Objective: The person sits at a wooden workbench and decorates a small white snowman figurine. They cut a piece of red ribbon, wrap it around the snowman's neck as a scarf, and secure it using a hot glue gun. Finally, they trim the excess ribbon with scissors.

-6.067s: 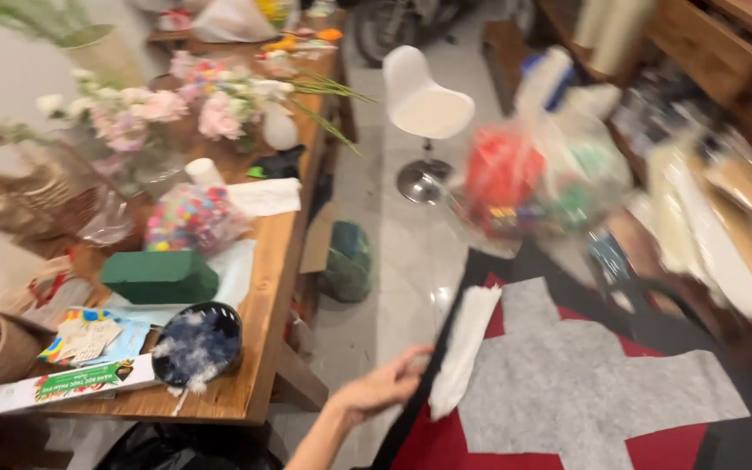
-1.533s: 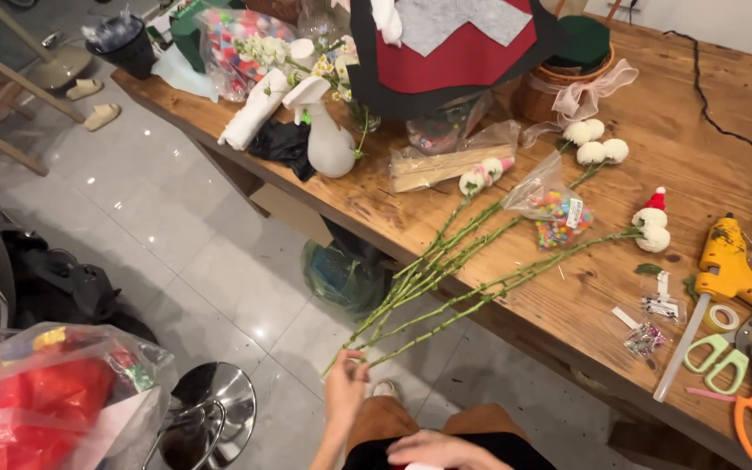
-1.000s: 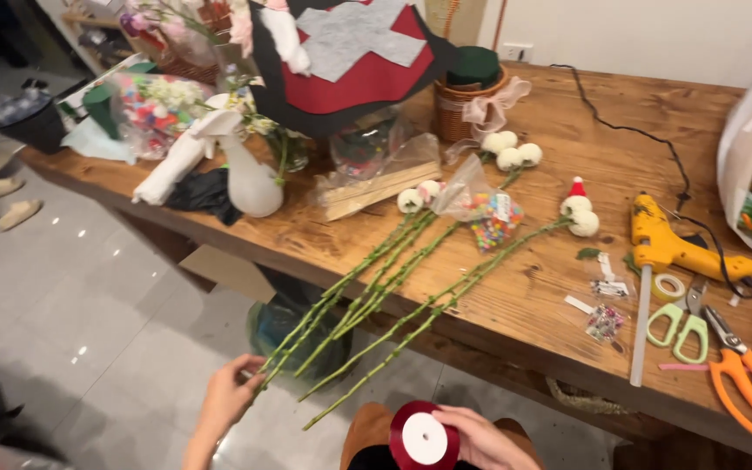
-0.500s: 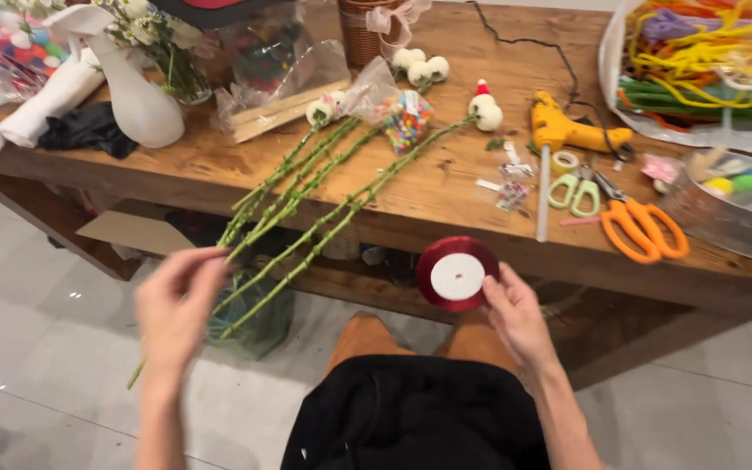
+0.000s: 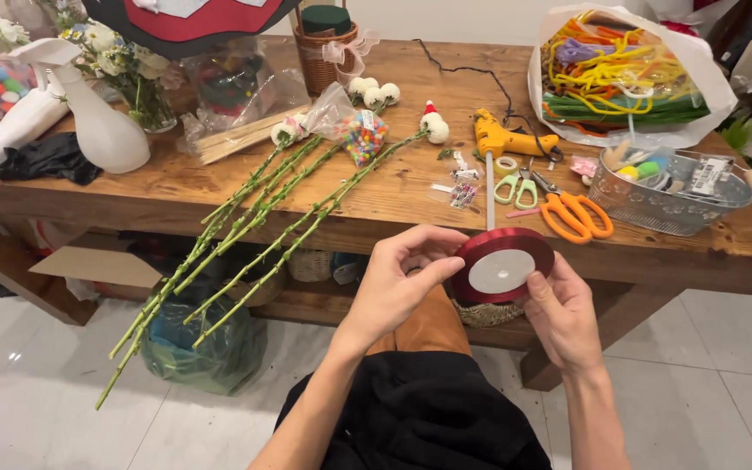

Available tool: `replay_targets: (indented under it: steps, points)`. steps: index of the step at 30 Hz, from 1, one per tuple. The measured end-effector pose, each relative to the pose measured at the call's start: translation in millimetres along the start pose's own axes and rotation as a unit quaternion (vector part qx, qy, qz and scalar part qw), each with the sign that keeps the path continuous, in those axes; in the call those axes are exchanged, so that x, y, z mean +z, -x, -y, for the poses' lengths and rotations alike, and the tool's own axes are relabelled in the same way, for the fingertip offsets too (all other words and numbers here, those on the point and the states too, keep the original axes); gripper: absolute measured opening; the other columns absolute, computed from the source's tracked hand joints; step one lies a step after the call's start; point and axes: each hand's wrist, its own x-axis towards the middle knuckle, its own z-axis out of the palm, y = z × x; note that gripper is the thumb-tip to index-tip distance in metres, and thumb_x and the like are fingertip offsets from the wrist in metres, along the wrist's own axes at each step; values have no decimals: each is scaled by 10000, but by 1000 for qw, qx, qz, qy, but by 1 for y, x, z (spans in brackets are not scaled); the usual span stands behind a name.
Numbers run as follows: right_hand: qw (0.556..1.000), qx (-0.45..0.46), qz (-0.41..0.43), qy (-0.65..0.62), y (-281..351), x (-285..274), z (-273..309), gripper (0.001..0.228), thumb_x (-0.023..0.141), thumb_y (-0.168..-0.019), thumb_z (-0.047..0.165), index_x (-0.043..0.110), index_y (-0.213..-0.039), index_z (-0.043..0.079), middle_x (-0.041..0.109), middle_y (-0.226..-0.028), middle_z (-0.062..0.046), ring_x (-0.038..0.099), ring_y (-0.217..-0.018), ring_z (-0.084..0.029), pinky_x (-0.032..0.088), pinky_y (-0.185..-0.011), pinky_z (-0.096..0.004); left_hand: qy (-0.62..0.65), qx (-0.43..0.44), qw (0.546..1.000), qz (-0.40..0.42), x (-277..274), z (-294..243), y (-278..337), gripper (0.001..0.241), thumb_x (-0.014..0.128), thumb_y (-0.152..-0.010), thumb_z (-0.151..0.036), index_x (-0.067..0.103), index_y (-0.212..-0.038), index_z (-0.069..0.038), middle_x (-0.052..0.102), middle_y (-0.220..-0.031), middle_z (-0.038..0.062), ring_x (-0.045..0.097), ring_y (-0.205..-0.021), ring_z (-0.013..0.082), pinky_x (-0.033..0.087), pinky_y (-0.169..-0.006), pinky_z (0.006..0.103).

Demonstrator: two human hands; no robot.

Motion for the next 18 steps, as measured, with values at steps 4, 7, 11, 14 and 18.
replay_targets:
  steps: [4, 7, 11, 14, 18]
  points:
    - [997, -30, -2, 70, 2, -10, -1, 350, 625, -904, 5, 598, -1251, -34, 688, -1046, -144, 635, -980, -176, 562, -919, -407, -15, 17, 999, 23, 7, 4, -7, 216, 773, -844, -70, 754, -1059, -73, 739, -917, 59, 675, -842, 87, 571, -759, 226]
    - [988, -62, -21, 141, 2, -23, -3, 360, 701, -853, 3, 632, -1205, -28, 706, -1022, -135, 629, -985, -162, 541, -947, -391, -21, 26, 999, 20, 20, 8, -12, 208, 784, -825, -49, 756, -1029, -73, 733, -897, 49, 683, -833, 91, 581, -762, 229]
    - [968, -134, -73, 201, 4, -25, 2, 308, 738, -857, 22, 656, -1151, -11, 710, -1012, -124, 657, -996, -156, 534, -998, -381, -96, 61, 993, -25, 31, -14, -17, 146, 760, -853, -42, 757, -989, -93, 715, -918, 35, 700, -844, 127, 596, -776, 255]
    - [951, -187, -80, 234, 2, -13, 7, 304, 753, -833, -15, 669, -1125, -18, 719, -1004, -141, 672, -1018, -197, 526, -1018, -422, -116, 101, 987, -34, 42, -17, -19, 164, 722, -877, -10, 742, -1020, -86, 696, -913, 52, 712, -857, 178, 610, -771, 293]
    - [944, -229, -36, 236, 1, 32, 40, 185, 653, -906, -27, 656, -1088, 1, 688, -1182, -193, 686, -1179, -332, 534, -1135, -404, -158, 137, 977, -42, 51, -52, -21, 75, 626, -924, 8, 661, -965, -44, 647, -936, 67, 647, -827, 165, 547, -779, 251]
